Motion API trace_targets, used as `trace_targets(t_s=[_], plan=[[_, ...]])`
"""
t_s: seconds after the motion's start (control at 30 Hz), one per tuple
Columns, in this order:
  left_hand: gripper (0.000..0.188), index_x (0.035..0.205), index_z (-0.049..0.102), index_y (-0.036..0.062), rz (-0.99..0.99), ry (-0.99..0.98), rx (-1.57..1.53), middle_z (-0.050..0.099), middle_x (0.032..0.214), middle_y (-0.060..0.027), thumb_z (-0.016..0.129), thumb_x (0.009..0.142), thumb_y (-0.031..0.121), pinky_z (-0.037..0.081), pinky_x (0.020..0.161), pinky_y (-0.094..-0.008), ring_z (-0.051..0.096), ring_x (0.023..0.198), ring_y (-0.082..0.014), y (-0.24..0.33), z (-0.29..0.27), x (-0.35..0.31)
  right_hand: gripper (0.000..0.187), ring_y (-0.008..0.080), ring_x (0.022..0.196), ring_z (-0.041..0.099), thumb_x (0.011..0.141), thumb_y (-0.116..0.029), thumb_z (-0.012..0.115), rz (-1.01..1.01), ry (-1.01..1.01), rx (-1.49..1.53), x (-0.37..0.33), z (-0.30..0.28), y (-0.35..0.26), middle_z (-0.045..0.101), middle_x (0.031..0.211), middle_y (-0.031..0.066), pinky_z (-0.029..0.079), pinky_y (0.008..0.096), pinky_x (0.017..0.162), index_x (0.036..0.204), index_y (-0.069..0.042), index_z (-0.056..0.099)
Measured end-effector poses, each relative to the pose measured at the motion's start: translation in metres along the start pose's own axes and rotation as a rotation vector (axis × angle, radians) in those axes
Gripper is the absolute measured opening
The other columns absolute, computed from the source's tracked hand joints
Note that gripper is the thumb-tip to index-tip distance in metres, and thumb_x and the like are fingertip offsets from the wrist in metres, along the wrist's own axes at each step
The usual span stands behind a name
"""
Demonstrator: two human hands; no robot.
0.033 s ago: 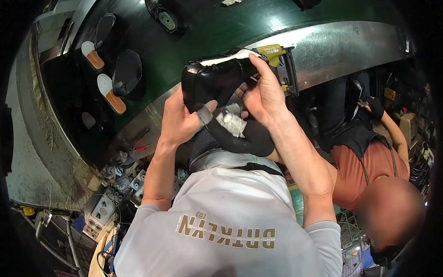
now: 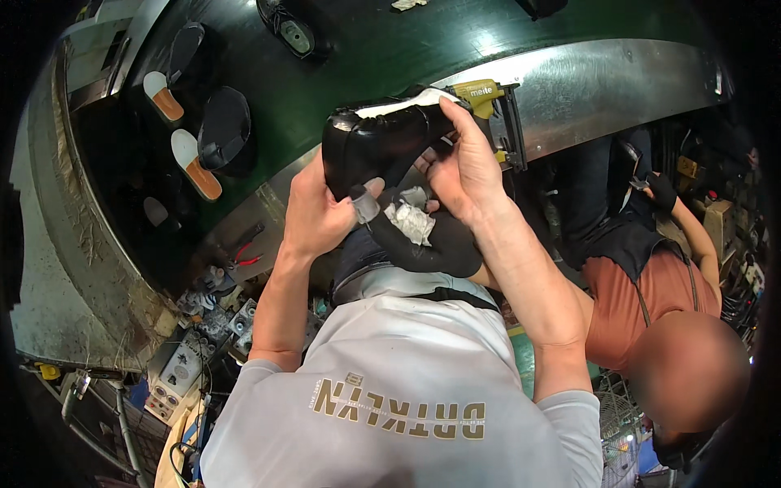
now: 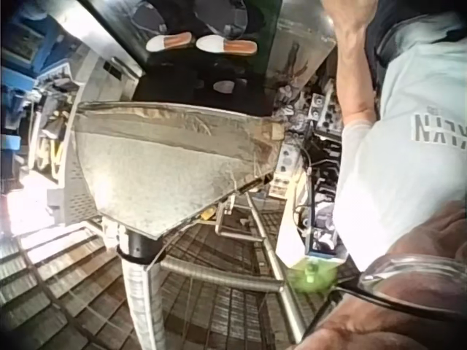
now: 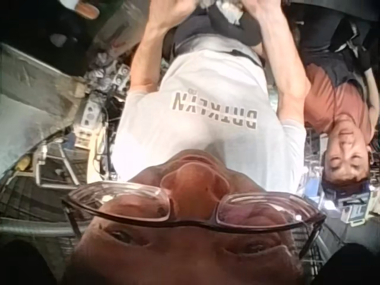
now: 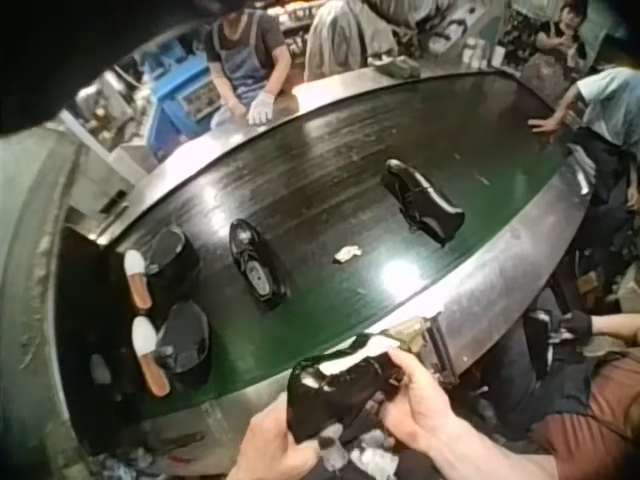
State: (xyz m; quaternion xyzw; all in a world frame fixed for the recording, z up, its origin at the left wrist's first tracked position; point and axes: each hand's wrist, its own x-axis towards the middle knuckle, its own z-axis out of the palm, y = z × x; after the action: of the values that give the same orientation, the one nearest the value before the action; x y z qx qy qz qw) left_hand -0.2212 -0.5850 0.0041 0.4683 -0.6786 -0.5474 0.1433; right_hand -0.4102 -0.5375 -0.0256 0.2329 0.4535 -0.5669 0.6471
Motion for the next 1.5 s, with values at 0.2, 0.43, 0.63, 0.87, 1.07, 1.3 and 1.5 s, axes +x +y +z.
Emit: trace_targets(t_s=[0.2,0.43,0.63,0.87,1.07,1.3,1.5], plan=[[0.056,0.122,0.054,0.0000,-0.009,-0.029,0.070,0.066,0.099,-0.0182,0.074,0.070,0.007,0.053,0.073,-0.0362,0.067,0.085,-0.0312,-0.001,-0.004,-0.001,0.040,0.0191,0.104,0.055,0.087,-0.029,0.069,0.120,-0.052,0.119,0.013,-0.017,0.005,0.058,0.113,0.0045,0.046,0.0383,0.093,0.119,-0.010,0.057],[0.059,0.125,0.052,0.0002,0.069,0.015,0.136,0.065,0.102,-0.0192,0.072,0.069,0.006,0.054,0.076,-0.0376,0.067,0.090,-0.0336,0.013,-0.009,-0.005,0.034,0.0193,0.102,0.059,0.088,-0.023,0.067,0.059,-0.082,0.170,0.017,-0.009,0.009,0.061,0.110,0.0082,0.050,0.0356,0.093,0.117,-0.006,0.059],[0.061,0.126,0.049,-0.0006,0.145,0.040,0.177,0.063,0.101,-0.0185,0.071,0.069,0.005,0.055,0.072,-0.0384,0.066,0.087,-0.0338,0.017,-0.006,-0.009,0.033,0.0198,0.102,0.062,0.089,-0.020,0.066,0.036,-0.173,0.204,0.020,-0.011,0.008,0.063,0.110,0.0086,0.052,0.0349,0.091,0.118,-0.005,0.058],[0.066,0.127,0.047,-0.0019,0.165,0.009,0.287,0.063,0.099,-0.0175,0.076,0.069,0.010,0.054,0.074,-0.0383,0.066,0.086,-0.0334,0.014,-0.002,-0.016,0.035,0.0230,0.112,0.058,0.091,-0.026,0.062,0.059,-0.242,0.233,0.006,-0.007,0.011,0.062,0.116,0.0075,0.044,0.0446,0.101,0.120,-0.008,0.057],[0.069,0.128,0.046,-0.0035,0.152,-0.015,0.275,0.063,0.100,-0.0178,0.079,0.069,0.011,0.054,0.074,-0.0375,0.067,0.087,-0.0331,0.013,0.009,-0.023,0.037,0.0235,0.114,0.057,0.091,-0.029,0.061,0.069,-0.222,0.275,0.003,-0.023,0.013,0.062,0.118,0.0065,0.042,0.0465,0.102,0.122,-0.009,0.056],[0.066,0.128,0.047,-0.0014,0.155,-0.026,0.290,0.064,0.099,-0.0172,0.078,0.070,0.010,0.054,0.074,-0.0374,0.067,0.087,-0.0330,0.013,0.013,-0.026,0.037,0.0229,0.113,0.057,0.092,-0.027,0.060,0.007,-0.235,0.323,-0.001,-0.033,0.021,0.061,0.118,0.0072,0.043,0.0423,0.103,0.123,-0.007,0.055],[0.063,0.128,0.049,0.0011,0.139,-0.032,0.267,0.065,0.105,-0.0181,0.077,0.071,0.009,0.054,0.078,-0.0374,0.067,0.092,-0.0332,0.015,0.011,-0.030,0.037,0.0222,0.114,0.056,0.092,-0.026,0.060,-0.014,-0.244,0.325,-0.005,-0.036,0.027,0.059,0.120,0.0069,0.042,0.0411,0.103,0.123,-0.007,0.054]])
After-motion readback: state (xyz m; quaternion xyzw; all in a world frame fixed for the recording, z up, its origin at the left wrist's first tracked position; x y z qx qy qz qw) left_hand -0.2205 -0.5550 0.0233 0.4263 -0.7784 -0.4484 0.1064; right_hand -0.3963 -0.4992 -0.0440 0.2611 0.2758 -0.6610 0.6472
